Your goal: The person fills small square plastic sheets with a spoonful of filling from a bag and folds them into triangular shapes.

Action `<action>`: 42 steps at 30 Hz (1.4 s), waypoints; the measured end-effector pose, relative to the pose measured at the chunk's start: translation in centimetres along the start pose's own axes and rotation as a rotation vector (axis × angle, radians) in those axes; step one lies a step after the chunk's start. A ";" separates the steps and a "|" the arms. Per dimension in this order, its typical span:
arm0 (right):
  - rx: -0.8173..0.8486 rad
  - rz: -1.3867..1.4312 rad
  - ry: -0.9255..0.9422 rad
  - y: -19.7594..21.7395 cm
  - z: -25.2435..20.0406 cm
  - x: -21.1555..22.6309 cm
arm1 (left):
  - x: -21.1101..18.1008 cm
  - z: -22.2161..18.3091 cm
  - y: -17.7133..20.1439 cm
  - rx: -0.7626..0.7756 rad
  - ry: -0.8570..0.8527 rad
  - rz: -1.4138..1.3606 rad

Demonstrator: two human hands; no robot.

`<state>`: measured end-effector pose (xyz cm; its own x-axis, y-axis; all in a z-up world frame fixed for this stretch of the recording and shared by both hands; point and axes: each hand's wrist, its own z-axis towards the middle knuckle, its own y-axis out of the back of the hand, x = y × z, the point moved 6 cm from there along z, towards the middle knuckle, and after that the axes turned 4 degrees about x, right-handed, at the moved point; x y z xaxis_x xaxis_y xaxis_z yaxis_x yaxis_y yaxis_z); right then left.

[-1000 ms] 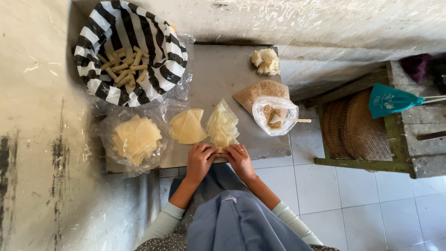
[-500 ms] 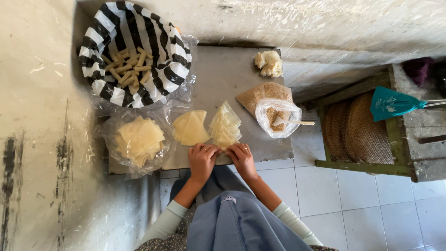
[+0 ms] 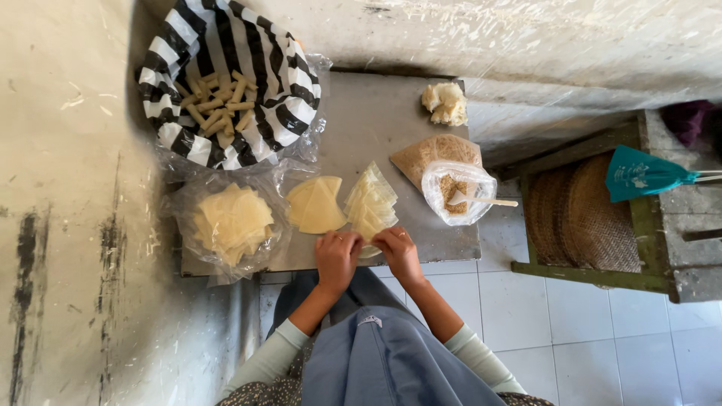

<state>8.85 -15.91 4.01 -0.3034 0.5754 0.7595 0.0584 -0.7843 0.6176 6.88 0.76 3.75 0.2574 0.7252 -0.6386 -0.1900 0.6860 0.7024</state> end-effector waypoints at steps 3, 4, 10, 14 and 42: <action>-0.001 -0.115 0.162 0.0 0.0 0.9 | -0.4 0.1 0.5 -0.036 -0.103 0.058; -0.003 -0.140 0.187 0.0 0.0 0.9 | -0.6 0.2 0.7 -0.059 -0.133 0.085; 0.222 -0.073 -0.057 -1.0 0.7 -1.8 | 0.1 0.2 0.4 0.029 -0.003 0.026; 0.196 -0.009 -0.129 -0.3 0.7 -1.5 | 0.7 0.1 -0.2 0.034 0.189 -0.046; 0.309 0.407 -0.088 1.6 18.5 9.7 | 1.0 -1.6 -1.4 0.054 0.051 0.025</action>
<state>23.60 -7.31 16.13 -0.1172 0.2656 0.9569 0.4368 -0.8516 0.2898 5.88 0.57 1.63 0.2041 0.7451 -0.6350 -0.1438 0.6644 0.7334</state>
